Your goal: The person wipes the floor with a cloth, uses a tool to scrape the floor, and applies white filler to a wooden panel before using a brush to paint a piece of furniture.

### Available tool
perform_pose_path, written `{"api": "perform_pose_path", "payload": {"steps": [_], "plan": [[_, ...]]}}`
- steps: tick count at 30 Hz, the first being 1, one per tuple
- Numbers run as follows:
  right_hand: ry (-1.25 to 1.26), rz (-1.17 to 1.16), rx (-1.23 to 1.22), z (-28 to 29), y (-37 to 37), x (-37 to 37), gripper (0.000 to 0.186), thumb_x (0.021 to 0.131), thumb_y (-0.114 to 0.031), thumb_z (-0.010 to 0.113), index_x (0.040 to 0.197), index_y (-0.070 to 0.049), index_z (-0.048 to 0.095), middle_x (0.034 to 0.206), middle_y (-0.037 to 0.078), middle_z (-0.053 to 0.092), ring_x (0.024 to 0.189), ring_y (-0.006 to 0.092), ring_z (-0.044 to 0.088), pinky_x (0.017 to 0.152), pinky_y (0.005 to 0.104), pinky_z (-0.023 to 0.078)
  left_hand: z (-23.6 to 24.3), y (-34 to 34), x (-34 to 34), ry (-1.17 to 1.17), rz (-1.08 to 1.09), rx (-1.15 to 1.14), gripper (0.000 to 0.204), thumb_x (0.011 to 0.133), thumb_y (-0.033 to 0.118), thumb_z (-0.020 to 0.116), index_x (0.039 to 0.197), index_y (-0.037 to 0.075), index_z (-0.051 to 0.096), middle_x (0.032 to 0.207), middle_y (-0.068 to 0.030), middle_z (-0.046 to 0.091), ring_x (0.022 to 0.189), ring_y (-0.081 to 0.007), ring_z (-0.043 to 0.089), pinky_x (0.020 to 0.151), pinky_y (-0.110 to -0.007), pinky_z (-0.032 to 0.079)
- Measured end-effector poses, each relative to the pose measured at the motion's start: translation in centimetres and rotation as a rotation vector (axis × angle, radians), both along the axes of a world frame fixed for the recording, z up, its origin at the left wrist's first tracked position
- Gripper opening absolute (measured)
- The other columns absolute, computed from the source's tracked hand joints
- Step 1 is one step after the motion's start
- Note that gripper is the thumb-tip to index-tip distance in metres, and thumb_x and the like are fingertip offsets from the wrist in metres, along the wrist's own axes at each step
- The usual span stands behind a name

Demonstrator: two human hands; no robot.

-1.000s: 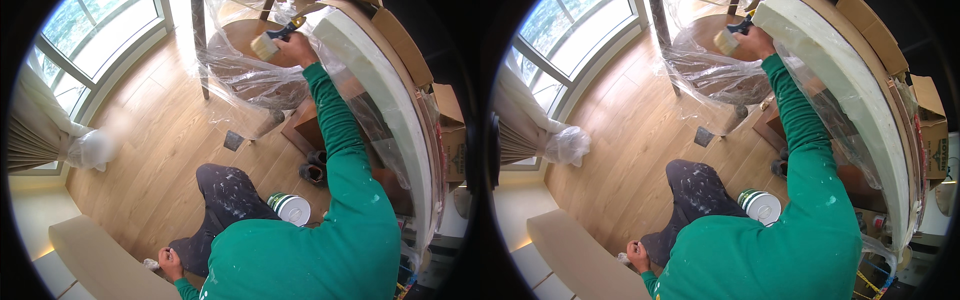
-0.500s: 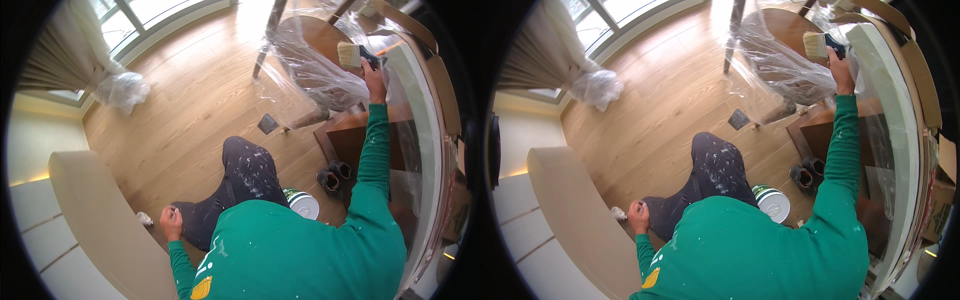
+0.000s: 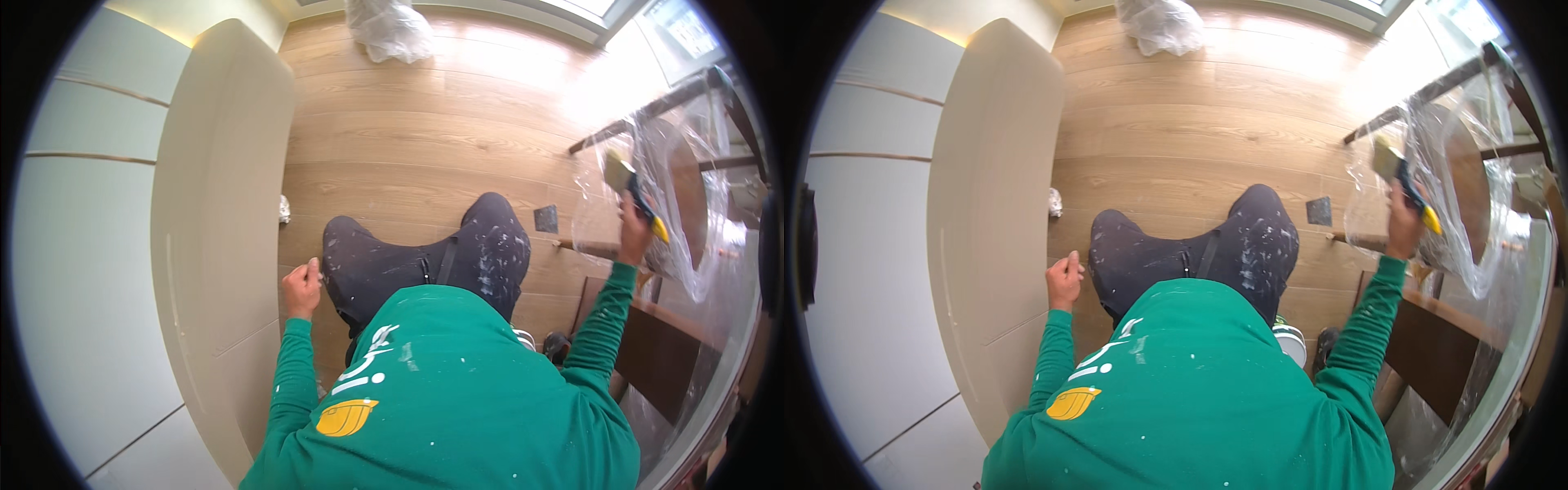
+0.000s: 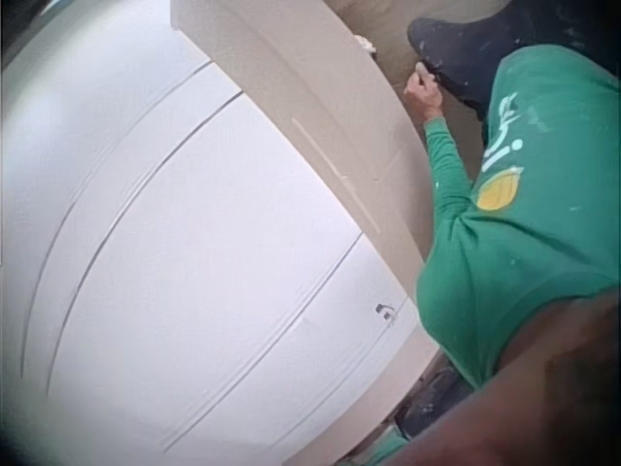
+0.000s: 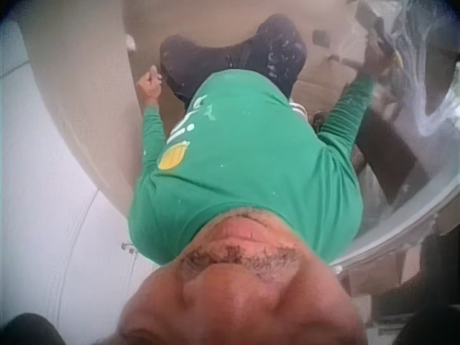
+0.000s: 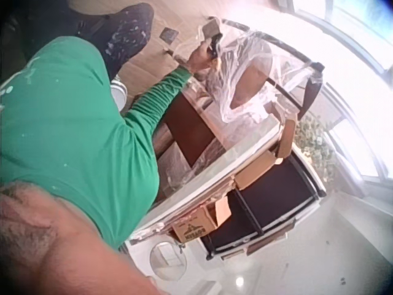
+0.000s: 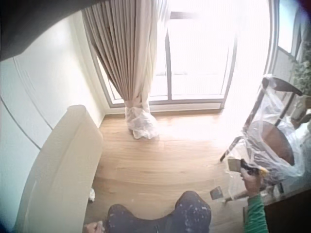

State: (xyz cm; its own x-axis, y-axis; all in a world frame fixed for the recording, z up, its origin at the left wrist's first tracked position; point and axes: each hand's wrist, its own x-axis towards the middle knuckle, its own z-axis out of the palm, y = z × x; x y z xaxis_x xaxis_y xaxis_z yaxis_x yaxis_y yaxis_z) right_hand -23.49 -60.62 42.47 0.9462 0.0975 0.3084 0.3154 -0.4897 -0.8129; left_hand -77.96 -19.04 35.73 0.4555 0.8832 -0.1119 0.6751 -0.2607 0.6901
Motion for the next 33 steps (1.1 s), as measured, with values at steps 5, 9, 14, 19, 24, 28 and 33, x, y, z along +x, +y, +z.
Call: {"api": "perform_pose_path", "payload": {"steps": [5, 9, 14, 19, 24, 28, 33], "plan": [[0.322, 0.136, -0.037, -6.3, 6.0, -2.0, 0.045, 0.090, -0.017, 0.073, 0.132, -0.008, 0.063, 0.086, 0.008, 0.073, 0.060, 0.0134, 0.069, 0.051, 0.0277, 0.052, 2.0, -2.5, -0.1, 0.027, -0.013, -0.049, 0.053, 0.100, 0.037, 0.063, 0.065, -0.003, 0.061, 0.059, -0.0127, 0.064, 0.051, -0.0237, 0.061, 0.052, -0.037, 0.046], [0.450, 0.157, -0.083, -11.9, 6.6, -2.3, 0.045, 0.092, -0.021, 0.071, 0.135, -0.012, 0.064, 0.091, 0.009, 0.074, 0.062, 0.0134, 0.071, 0.048, 0.0270, 0.051, 2.5, -1.9, -1.4, -0.024, -0.076, 0.104, 0.053, 0.099, 0.037, 0.067, 0.064, -0.001, 0.058, 0.055, -0.0116, 0.060, 0.047, -0.0225, 0.057, 0.050, -0.036, 0.044], [0.657, 0.306, -0.056, -14.3, 13.2, -5.0, 0.041, 0.096, -0.032, 0.067, 0.130, -0.010, 0.067, 0.096, 0.011, 0.075, 0.064, 0.0146, 0.072, 0.046, 0.0264, 0.050, 5.8, 3.0, -7.6, -0.027, 0.228, 0.376, 0.054, 0.101, 0.037, 0.063, 0.064, -0.001, 0.053, 0.053, -0.0065, 0.049, 0.049, -0.0170, 0.045, 0.048, -0.036, 0.037], [0.580, 0.434, -0.373, -17.2, 20.7, -3.8, 0.044, 0.091, -0.041, 0.069, 0.118, -0.007, 0.073, 0.083, 0.011, 0.074, 0.062, 0.0152, 0.072, 0.048, 0.0289, 0.052, 13.8, 10.4, -10.0, -0.034, 0.349, 0.815, 0.048, 0.106, 0.031, 0.050, 0.070, 0.000, 0.052, 0.058, -0.0124, 0.045, 0.052, -0.0259, 0.039, 0.050, -0.042, 0.033], [0.469, 0.434, -0.608, -21.1, 26.7, -1.9, 0.034, 0.086, -0.034, 0.068, 0.113, -0.013, 0.073, 0.096, 0.016, 0.074, 0.084, 0.0310, 0.073, 0.075, 0.0433, 0.058, 14.3, 16.2, -9.0, 0.026, 0.259, 0.882, 0.037, 0.108, 0.027, 0.047, 0.085, -0.002, 0.052, 0.071, -0.0156, 0.049, 0.065, -0.0309, 0.043, 0.061, -0.042, 0.039], [0.347, 0.537, -0.537, -22.0, 32.1, -8.9, 0.034, 0.085, -0.021, 0.065, 0.118, -0.021, 0.071, 0.104, 0.017, 0.072, 0.097, 0.0365, 0.070, 0.084, 0.0478, 0.057, 12.9, 16.2, -11.2, 0.064, 0.294, 0.768, 0.032, 0.109, 0.025, 0.045, 0.098, -0.004, 0.053, 0.084, -0.0195, 0.056, 0.076, -0.0359, 0.047, 0.072, -0.042, 0.045], [0.503, 0.848, -0.520, -23.1, 30.6, -13.6, 0.030, 0.086, -0.028, 0.066, 0.114, -0.021, 0.073, 0.101, 0.017, 0.074, 0.094, 0.0373, 0.070, 0.083, 0.0458, 0.058, 14.0, 15.3, -9.0, 0.146, 0.351, 0.693, 0.033, 0.110, 0.025, 0.042, 0.112, -0.004, 0.057, 0.100, -0.0210, 0.064, 0.090, -0.0389, 0.060, 0.081, -0.043, 0.050]]}}
